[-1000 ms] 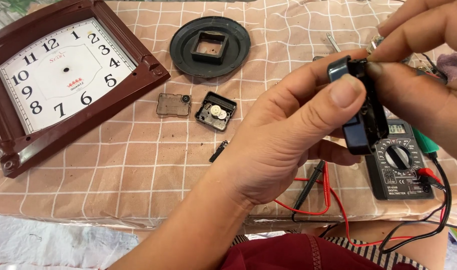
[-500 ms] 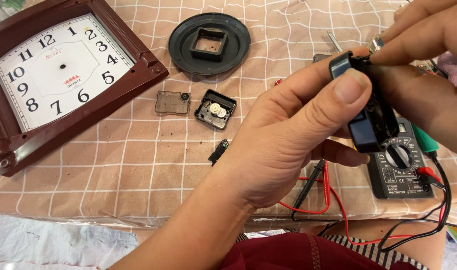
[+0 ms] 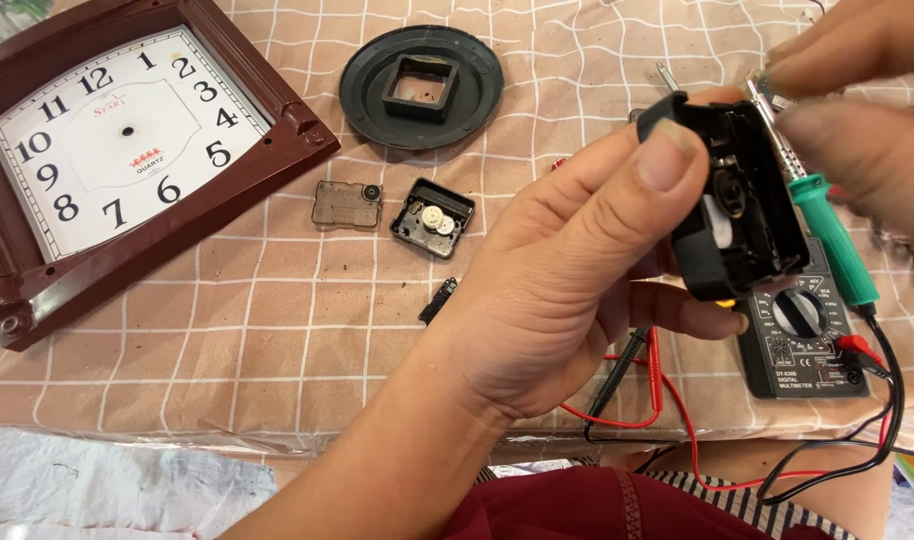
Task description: The person disassembles a small black clock mechanism, removes a circuit board, and inserts a cylindrical battery into the battery holder. They then use a multimeter to test the electrical continuity of the battery holder contacts.
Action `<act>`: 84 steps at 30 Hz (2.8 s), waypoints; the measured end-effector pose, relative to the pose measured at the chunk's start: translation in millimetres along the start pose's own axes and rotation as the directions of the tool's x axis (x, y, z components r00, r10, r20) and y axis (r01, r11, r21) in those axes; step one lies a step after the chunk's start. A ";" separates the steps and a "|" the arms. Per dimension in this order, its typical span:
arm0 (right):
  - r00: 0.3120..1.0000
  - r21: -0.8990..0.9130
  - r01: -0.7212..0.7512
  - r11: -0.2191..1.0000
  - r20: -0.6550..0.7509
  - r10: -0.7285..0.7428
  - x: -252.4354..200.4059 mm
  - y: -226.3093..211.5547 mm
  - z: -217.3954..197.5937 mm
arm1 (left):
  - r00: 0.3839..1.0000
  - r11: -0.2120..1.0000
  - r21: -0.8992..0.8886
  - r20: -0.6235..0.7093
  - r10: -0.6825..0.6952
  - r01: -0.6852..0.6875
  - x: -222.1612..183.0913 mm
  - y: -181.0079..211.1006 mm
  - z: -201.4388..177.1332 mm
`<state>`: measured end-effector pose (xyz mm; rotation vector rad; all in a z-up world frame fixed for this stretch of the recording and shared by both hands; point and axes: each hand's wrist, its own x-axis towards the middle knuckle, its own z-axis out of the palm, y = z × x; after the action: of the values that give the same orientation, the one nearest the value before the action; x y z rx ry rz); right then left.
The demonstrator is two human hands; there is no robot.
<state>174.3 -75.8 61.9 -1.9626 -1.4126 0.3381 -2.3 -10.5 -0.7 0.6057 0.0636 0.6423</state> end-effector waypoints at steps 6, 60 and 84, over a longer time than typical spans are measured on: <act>0.992 0.086 0.113 0.990 0.048 -0.118 7.5 14.3 -5.5 | 0.999 0.998 0.025 -0.014 -0.052 0.052 0.5 2.4 5.1; 0.979 -0.065 0.197 0.978 0.072 -0.193 3.5 65.0 41.8 | 0.930 0.994 -0.041 -0.359 0.082 -0.104 -65.8 29.3 -79.9; 0.978 -0.591 0.032 0.806 0.185 0.096 -21.7 87.7 88.5 | 0.927 0.995 -0.104 -0.373 -0.032 -0.007 -57.5 7.9 -101.6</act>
<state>180.0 -77.5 -64.4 -2.5131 -1.7765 0.1164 -77.0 13.1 -87.6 0.3756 0.3894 0.7383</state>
